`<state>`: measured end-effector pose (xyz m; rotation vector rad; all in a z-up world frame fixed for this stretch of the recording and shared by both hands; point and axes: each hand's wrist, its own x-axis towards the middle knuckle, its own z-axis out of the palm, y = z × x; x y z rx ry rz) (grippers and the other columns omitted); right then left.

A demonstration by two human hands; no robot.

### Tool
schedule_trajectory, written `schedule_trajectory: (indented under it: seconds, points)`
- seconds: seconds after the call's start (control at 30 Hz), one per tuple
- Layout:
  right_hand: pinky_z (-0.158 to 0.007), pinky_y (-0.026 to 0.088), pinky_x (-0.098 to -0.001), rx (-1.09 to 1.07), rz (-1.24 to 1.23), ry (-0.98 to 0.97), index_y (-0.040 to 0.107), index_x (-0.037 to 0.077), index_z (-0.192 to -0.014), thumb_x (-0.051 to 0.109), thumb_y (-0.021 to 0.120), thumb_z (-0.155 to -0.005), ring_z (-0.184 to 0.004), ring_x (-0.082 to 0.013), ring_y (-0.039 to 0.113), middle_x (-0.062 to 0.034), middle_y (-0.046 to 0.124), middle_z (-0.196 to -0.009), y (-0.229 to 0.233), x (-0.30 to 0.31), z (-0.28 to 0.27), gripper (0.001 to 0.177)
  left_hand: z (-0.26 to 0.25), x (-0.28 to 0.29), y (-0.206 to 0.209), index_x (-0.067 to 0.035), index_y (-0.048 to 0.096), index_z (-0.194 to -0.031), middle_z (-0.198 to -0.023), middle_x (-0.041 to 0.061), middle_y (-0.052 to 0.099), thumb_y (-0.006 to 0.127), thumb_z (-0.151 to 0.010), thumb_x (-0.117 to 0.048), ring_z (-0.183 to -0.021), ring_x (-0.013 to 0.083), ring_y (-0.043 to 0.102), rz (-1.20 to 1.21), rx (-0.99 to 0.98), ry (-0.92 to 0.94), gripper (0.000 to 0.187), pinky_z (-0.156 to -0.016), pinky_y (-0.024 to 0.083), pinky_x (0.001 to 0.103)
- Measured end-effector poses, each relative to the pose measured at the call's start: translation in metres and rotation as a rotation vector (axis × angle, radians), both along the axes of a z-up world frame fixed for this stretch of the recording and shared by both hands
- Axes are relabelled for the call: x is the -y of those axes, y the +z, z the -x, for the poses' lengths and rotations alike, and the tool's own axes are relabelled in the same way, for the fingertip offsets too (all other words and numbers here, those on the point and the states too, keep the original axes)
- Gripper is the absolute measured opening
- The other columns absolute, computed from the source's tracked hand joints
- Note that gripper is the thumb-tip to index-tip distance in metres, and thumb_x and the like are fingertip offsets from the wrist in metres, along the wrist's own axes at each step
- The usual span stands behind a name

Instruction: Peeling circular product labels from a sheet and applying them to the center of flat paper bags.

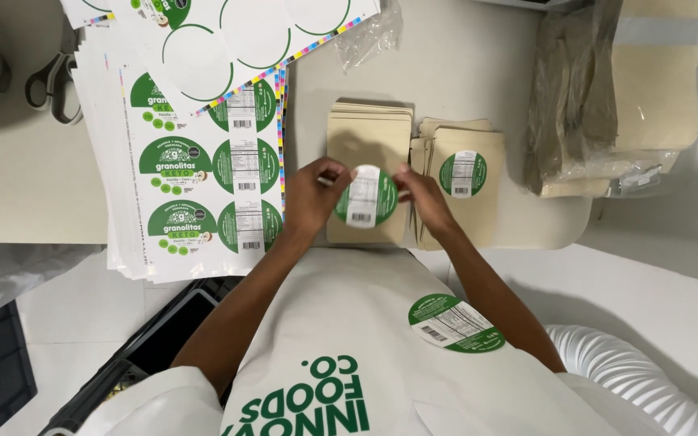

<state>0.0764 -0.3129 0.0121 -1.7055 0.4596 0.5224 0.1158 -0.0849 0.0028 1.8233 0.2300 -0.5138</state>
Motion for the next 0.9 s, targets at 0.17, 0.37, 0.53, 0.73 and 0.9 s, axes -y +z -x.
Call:
schedule_trajectory:
  seconds: [0.17, 0.37, 0.53, 0.73, 0.9]
  points:
    - [-0.071, 0.054, -0.0368, 0.382, 0.504, 0.143, 0.068, 0.01, -0.084, 0.023, 0.061, -0.106, -0.081, -0.0228, 0.065, -0.0058, 0.065, -0.079, -0.059, -0.005, -0.027, 0.027, -0.018, 0.028, -0.032, -0.008, 0.071, -0.096, -0.09, 0.015, 0.077, 0.071, -0.097, -0.022, -0.078, 0.0299, 0.076, -0.133, 0.119, -0.029, 0.015, -0.063, 0.062, 0.04]
    - [-0.071, 0.052, -0.0444, 0.487, 0.964, 0.252, 0.059, 0.014, -0.076, 0.026, 0.061, -0.1, -0.078, -0.027, 0.063, -0.0028, 0.058, -0.071, -0.105, -0.006, -0.037, 0.027, -0.032, 0.042, -0.071, -0.007, 0.066, -0.102, -0.091, 0.017, 0.075, 0.064, -0.099, -0.019, -0.085, 0.0359, 0.076, -0.326, 0.202, -0.184, 0.013, -0.071, 0.063, 0.049]
    - [-0.067, 0.05, -0.0423, 0.588, 1.207, 0.3, 0.06, 0.017, -0.079, 0.033, 0.058, -0.1, -0.074, -0.026, 0.066, -0.0026, 0.058, -0.07, -0.114, -0.009, -0.034, 0.027, -0.039, 0.038, -0.083, -0.012, 0.061, -0.107, -0.09, 0.011, 0.072, 0.058, -0.102, -0.029, -0.087, 0.0336, 0.076, -0.614, 0.17, -0.373, 0.018, -0.075, 0.064, 0.048]
    - [-0.093, 0.05, -0.0512, 0.594, 1.095, 0.45, 0.062, 0.0, -0.125, 0.022, 0.056, -0.1, -0.119, -0.0405, 0.059, -0.0238, 0.063, -0.12, -0.068, -0.043, -0.018, 0.034, -0.058, 0.011, -0.09, -0.014, 0.056, -0.137, -0.126, 0.006, 0.057, 0.064, -0.103, -0.027, -0.122, 0.0266, 0.052, -0.682, 0.556, -0.462, 0.037, -0.099, 0.045, 0.048]
    - [-0.124, 0.023, -0.0479, 0.605, 0.914, 0.844, 0.043, 0.018, -0.158, 0.04, 0.036, -0.112, -0.154, -0.0292, 0.03, -0.008, 0.037, -0.165, -0.069, -0.032, 0.042, 0.052, -0.057, 0.007, -0.106, -0.018, 0.063, -0.121, -0.121, 0.001, 0.059, 0.065, -0.101, -0.02, -0.12, 0.0214, 0.05, -0.72, 0.703, -0.398, 0.02, -0.095, 0.038, 0.045]
